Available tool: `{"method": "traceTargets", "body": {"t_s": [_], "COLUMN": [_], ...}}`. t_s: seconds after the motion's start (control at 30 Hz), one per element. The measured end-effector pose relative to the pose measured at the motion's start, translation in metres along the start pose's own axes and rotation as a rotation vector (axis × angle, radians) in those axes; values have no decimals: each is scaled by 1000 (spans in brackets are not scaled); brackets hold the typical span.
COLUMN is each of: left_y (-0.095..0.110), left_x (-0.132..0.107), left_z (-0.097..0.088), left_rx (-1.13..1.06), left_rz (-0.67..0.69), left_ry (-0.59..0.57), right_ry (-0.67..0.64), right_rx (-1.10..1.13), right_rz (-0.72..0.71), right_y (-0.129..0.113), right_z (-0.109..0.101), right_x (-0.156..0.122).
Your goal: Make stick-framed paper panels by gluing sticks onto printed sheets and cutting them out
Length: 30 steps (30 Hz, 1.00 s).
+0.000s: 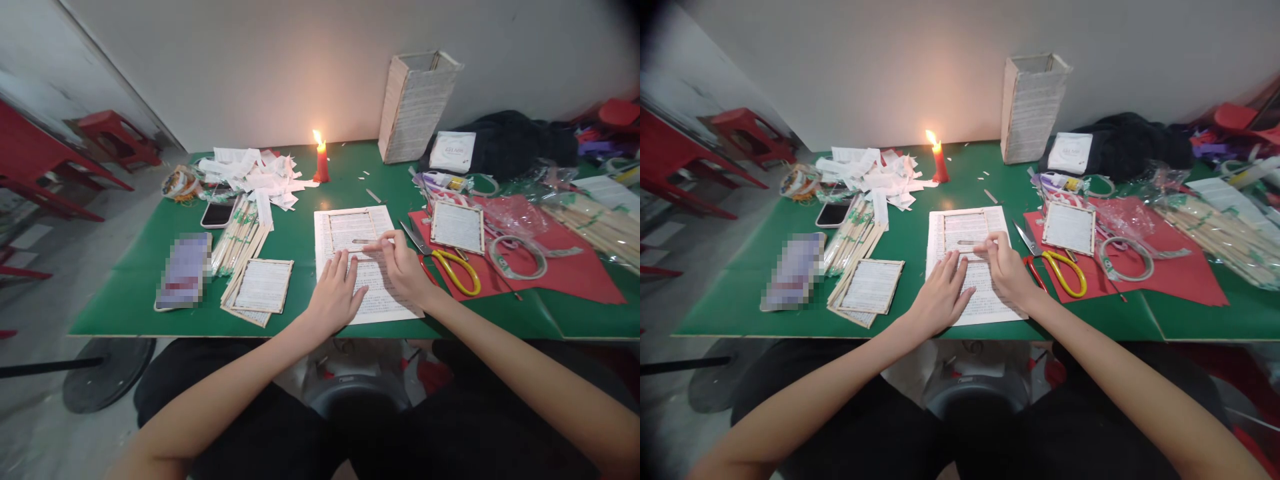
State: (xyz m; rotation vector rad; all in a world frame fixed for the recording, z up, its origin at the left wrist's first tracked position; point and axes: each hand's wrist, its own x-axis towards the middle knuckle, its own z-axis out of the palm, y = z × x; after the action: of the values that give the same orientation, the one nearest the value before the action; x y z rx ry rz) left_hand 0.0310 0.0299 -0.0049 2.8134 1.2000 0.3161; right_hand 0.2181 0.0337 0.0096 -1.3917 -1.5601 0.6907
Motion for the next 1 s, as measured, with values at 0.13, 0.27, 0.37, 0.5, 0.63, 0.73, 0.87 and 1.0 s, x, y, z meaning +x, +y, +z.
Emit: {"method": "traceTargets", "body": {"t_s": [0.13,0.27,0.37,0.5,0.63,0.73,0.87,1.0], "left_y": [0,0,0,0,0,1,1,1], "left_x": [2,3,3,2,2,2,1,1], "left_z": [-4,-4,-2,0,1,2,2,3], "left_rx": [-11,-6,1,15,23,27,28,28], "left_rz": [-4,-5,-2,0,-1,2,-1,-1], "left_ry": [-17,-17,-5,3,7,9,18,20], "right_ry": [98,194,196,152,129,125,114,107], "right_rx": [42,66,61,9,-40,-69,-106,-121], "right_rz": [-2,1,14,9,-2,-11,-8,-25], "right_y": [2,6,7,6,4,4,6,6], "right_z": [-1,-1,-1,-1,0,1,2,2], "right_x": [0,1,1,-1,-3,-4,-5,-6]}}
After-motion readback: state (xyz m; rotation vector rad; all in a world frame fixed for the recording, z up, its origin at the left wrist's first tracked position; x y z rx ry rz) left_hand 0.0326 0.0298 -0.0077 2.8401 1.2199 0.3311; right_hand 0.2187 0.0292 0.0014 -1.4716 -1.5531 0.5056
